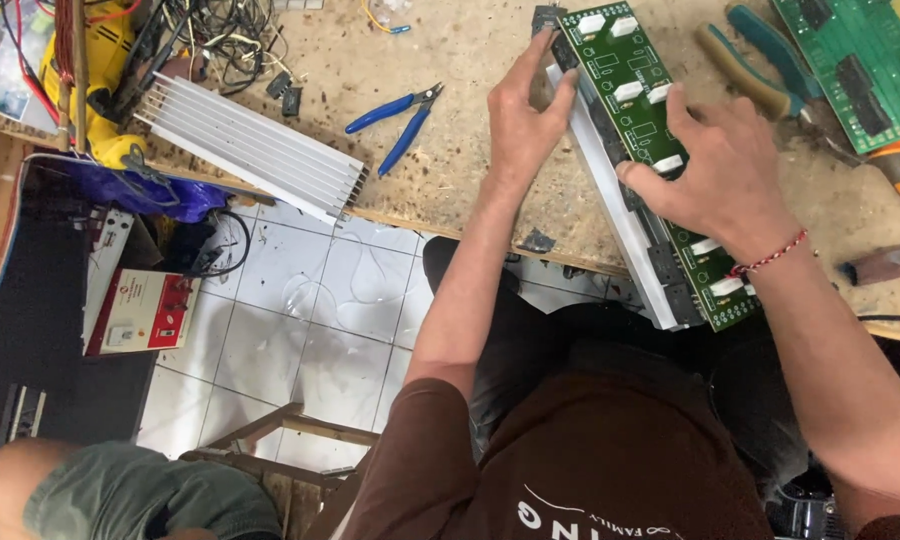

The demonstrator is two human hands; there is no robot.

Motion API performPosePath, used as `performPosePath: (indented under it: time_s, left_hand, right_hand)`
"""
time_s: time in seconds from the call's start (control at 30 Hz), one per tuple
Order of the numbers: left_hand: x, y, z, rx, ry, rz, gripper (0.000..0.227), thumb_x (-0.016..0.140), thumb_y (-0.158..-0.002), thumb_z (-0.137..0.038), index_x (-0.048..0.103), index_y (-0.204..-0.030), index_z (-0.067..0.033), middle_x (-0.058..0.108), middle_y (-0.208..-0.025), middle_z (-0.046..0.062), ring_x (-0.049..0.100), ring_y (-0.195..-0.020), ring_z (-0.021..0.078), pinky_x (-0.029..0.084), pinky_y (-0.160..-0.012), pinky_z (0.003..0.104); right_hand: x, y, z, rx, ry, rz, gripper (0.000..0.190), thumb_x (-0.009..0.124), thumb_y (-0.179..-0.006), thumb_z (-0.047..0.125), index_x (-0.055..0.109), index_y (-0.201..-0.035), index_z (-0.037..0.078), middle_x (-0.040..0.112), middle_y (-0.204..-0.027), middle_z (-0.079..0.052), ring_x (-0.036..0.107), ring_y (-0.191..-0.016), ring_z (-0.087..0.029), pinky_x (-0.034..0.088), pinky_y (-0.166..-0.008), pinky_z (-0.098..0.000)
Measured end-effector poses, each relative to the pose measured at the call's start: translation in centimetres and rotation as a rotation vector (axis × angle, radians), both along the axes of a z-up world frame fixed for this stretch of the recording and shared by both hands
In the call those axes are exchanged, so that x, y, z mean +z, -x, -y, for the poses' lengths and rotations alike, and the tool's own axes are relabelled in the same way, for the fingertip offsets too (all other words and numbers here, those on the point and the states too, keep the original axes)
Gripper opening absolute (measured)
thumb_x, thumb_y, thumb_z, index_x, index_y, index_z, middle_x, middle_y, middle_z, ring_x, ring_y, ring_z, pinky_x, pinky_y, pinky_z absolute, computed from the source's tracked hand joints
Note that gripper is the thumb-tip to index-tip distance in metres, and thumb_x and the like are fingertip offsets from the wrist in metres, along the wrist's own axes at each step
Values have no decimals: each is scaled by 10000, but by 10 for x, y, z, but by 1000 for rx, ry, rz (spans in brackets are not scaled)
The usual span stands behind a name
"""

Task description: The person aligns a green circuit board onto a silver heatsink, then uses a soldering iron to solder components on the board. The person flips the board over to check alignment and continues soldering.

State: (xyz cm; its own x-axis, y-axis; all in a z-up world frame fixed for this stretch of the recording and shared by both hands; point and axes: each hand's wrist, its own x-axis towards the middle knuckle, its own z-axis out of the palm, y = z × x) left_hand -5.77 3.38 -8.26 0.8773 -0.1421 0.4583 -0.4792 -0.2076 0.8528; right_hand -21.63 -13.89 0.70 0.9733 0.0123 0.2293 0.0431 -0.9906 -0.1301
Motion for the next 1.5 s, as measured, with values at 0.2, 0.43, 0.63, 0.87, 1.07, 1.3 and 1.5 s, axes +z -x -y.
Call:
performPosePath:
  time_s: [0.2, 0.43, 0.63, 0.87, 1.07, 1.3, 1.5]
  left_hand:
    - [6, 45, 6, 52, 29, 268, 504, 588, -980, -7, 477, -1469, -67, 659, -1251, 99, 621, -1215, 214, 556, -1178, 385]
    - [41, 48, -3, -349, -37, -420, 544, 569, -995, -121, 420, -1502, 8, 547, -1490, 247, 591, -594, 70, 599, -545, 204]
    - [-3, 9, -4, -625, 280, -278, 195, 601, -1026, 6, 640, -1216, -21, 676, -847, 54, 560, -554, 96, 475, -446, 204]
    - [-6, 12, -2, -506, 234, -289, 336, 628, -1001, -38, 595, -1332, 6, 726, -964, 76, 656, -737, 150, 602, -665, 270]
    - [-11, 24, 3, -365, 193, -233, 473, 643, -963, 2, 558, -1414, -112, 720, -1146, 67, 666, -931, 161, 585, -871, 298]
    - [16, 104, -1, -182, 42, 33, 863, 653, -865, -2, 277, -1624, -167, 475, -1481, 95, 565, -1194, 189, 640, -966, 343]
    - [32, 111, -2, -109, 291, -410, 713, 581, -891, 69, 382, -1563, -64, 602, -1349, 148, 654, -1041, 204, 616, -947, 352]
  right_hand:
    - [-8, 0, 3, 17, 11, 61, 882, 643, -888, 578, 608, -1533, -24, 725, -964, -197, 600, -965, -426, 507, -751, -508]
    - [-4, 1, 2, 41, 14, 98, 852, 632, -891, 552, 645, -1482, -61, 731, -942, -170, 611, -922, -424, 497, -734, -504]
    - [5, 1, -1, 9, -41, 5, 886, 590, -893, 595, 610, -1505, -45, 719, -948, -171, 588, -947, -431, 460, -733, -513]
    - [3, 1, 0, 37, -2, 38, 886, 626, -898, 597, 615, -1504, -50, 735, -1042, -210, 613, -993, -452, 493, -767, -534]
    - [-3, 0, 2, 36, 33, 64, 886, 641, -898, 605, 629, -1508, -37, 744, -1014, -181, 610, -982, -423, 486, -772, -515]
    - [-7, -1, 4, 37, 14, 44, 895, 620, -905, 580, 603, -1529, -62, 752, -1114, -224, 605, -1061, -445, 470, -838, -536]
    - [-11, -2, 7, 68, -74, 117, 823, 679, -910, 477, 643, -1486, -110, 722, -1010, -238, 597, -954, -432, 486, -712, -502]
